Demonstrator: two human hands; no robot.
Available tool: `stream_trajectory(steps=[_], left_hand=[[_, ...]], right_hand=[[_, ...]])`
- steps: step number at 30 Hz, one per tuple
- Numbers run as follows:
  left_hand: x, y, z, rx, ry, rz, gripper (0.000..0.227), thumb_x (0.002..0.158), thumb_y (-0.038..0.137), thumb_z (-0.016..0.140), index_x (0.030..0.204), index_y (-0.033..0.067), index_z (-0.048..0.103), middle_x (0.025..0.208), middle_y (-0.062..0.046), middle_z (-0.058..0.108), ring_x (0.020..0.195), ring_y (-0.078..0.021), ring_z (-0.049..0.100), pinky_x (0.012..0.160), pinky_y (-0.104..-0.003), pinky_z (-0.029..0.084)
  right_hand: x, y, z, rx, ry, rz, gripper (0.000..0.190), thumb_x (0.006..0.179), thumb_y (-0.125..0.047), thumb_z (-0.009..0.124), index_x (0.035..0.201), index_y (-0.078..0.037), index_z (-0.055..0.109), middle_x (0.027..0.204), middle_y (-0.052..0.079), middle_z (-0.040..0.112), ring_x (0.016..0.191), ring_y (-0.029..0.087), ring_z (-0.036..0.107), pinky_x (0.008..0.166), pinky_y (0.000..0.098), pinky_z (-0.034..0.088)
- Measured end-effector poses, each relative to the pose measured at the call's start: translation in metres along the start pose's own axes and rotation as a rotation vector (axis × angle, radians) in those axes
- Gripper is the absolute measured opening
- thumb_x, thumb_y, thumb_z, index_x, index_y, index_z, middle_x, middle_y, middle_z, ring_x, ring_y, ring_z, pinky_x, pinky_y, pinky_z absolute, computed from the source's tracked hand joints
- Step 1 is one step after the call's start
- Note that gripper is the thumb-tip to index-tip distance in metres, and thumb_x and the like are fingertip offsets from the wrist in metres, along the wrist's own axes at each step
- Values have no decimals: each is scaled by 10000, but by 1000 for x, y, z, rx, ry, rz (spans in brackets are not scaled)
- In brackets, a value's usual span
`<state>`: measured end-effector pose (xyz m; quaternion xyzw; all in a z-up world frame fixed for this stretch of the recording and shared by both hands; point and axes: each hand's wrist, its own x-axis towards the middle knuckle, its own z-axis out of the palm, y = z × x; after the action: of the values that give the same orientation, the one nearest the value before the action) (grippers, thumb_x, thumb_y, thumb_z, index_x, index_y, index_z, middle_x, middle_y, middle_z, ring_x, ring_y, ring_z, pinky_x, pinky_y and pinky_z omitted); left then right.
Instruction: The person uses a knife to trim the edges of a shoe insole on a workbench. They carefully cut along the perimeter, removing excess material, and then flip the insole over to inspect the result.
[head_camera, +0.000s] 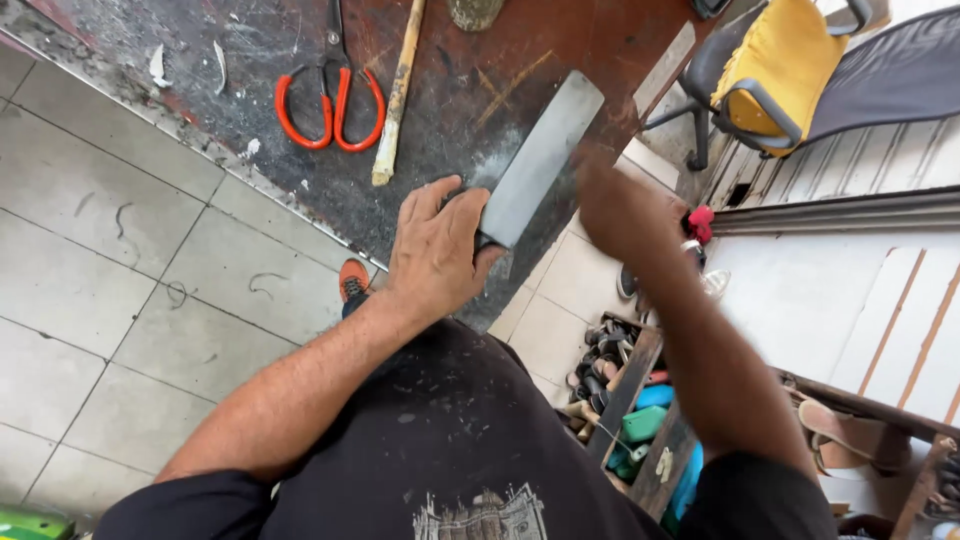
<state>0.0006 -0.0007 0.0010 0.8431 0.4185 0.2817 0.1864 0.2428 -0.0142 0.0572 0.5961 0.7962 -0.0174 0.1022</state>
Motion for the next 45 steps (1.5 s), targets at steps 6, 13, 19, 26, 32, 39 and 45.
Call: stream_trajectory(steps=[6, 13, 19, 26, 32, 39, 45], left_hand=[[-2, -3, 6, -8, 5, -17, 707, 803, 347, 824, 1354, 65, 481, 1172, -127, 676, 1345, -400, 502, 1091, -607, 393], [4, 3, -3, -36, 33, -19, 644, 854, 295, 810, 1346, 44, 480, 1133, -139, 675, 1334, -419, 507, 1083, -611, 399], [-3, 2, 3, -11, 23, -37, 666, 824, 303, 836, 1348, 68, 500, 1163, -134, 683, 1338, -401, 514, 1112, -603, 387], [0, 0, 6, -9, 18, -46, 683, 813, 284, 839, 1362, 76, 491, 1160, -125, 687, 1345, -394, 516, 1116, -623, 385], [-2, 1, 5, -38, 62, -23, 678, 825, 282, 857, 1352, 52, 498, 1191, -119, 657, 1310, -414, 518, 1063, -639, 406], [-3, 2, 4, -31, 61, -31, 683, 790, 291, 859, 1343, 73, 522, 1141, -121, 696, 1313, -381, 543, 1109, -619, 396], [5, 15, -9, -52, 46, -57, 783, 702, 341, 883, 1342, 76, 518, 1109, -140, 665, 1282, -424, 532, 1097, -630, 375]], right_hand=[[-10, -73, -85, 482, -498, 304, 564, 1033, -412, 376, 1587, -313, 420, 1257, 122, 670, 1127, 409, 680, 895, 540, 544], [29, 84, -13, 438, 38, 305, 499, 1057, -245, 450, 1520, -61, 422, 816, 219, 654, 736, 507, 665, 623, 617, 407], [18, 63, -7, 483, 260, 69, 447, 859, -183, 713, 1256, -386, 733, 1113, -22, 670, 970, 314, 712, 800, 446, 567], [35, 4, -65, 327, -108, -33, 232, 986, -149, 630, 1213, -175, 673, 963, 58, 584, 784, 274, 658, 737, 413, 579], [49, 125, 0, 271, 159, 37, 373, 976, -14, 682, 1323, -144, 722, 1018, 58, 525, 806, 255, 590, 619, 402, 490], [-17, -13, -20, 1348, -211, 234, 463, 974, -52, 562, 1436, -30, 527, 1091, 281, 679, 442, 213, 648, 323, 300, 555], [37, 103, -9, 1058, 139, 551, 399, 1012, -166, 583, 1411, -150, 585, 764, 108, 691, 429, 231, 643, 304, 343, 519]])
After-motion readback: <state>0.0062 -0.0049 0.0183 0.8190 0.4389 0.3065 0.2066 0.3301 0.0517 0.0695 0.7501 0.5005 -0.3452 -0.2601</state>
